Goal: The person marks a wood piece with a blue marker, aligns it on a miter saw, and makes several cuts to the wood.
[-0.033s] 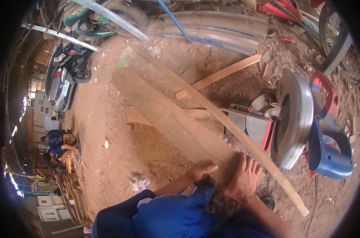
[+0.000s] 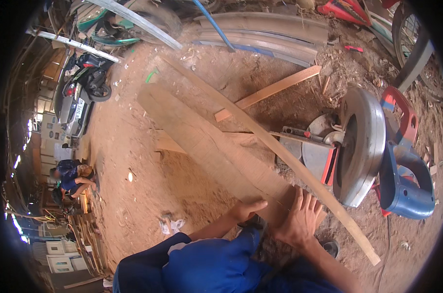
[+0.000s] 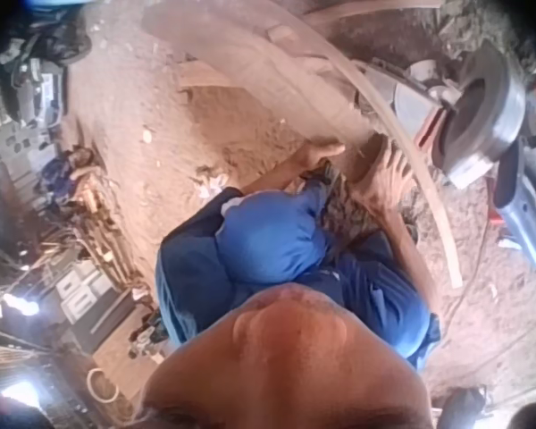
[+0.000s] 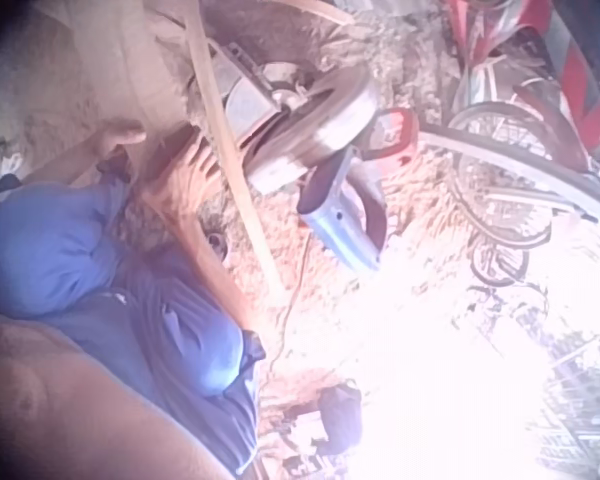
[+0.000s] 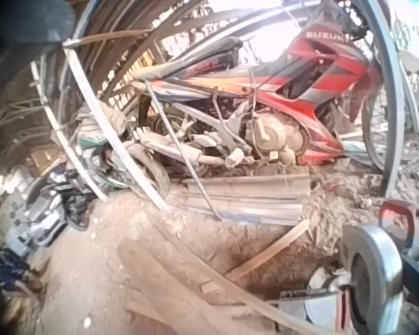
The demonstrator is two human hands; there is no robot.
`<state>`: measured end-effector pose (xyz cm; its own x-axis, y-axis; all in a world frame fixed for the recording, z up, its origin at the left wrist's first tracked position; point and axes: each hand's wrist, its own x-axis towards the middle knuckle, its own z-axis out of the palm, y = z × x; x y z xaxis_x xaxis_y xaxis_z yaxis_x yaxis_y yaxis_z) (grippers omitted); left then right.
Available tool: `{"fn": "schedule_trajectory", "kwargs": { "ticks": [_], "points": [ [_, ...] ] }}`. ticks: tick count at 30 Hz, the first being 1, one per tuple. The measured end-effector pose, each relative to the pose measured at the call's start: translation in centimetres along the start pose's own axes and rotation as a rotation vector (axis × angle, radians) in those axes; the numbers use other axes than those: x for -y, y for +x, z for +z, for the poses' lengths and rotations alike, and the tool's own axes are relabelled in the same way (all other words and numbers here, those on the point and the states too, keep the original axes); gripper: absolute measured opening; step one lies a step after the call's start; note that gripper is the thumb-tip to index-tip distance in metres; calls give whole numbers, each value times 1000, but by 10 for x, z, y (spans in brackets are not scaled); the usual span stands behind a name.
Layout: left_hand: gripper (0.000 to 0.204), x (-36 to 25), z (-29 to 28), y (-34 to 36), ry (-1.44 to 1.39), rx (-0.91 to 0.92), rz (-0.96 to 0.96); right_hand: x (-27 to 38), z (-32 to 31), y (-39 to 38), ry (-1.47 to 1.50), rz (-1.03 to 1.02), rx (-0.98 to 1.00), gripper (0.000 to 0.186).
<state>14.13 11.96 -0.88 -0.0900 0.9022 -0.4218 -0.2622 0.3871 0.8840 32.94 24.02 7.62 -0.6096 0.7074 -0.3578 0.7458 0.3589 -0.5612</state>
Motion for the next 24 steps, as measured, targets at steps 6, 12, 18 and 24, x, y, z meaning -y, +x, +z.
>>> {"fn": "schedule_trajectory", "kwargs": {
  "ticks": [6,12,18,24],
  "points": [
    [50,21,-7,5,677,-78,534,3,-7,5,-121,-9,-61,123],
    [43,56,2,13,125,-196,166,-11,-18,13,-177,-98,-31,125],
    [31,49,17,20,-229,-250,-37,-32,-19,14,-143,-210,-27,127],
    [21,46,21,25,-334,-289,57,-61,-25,19,193,-226,26,87]
  ]
}}
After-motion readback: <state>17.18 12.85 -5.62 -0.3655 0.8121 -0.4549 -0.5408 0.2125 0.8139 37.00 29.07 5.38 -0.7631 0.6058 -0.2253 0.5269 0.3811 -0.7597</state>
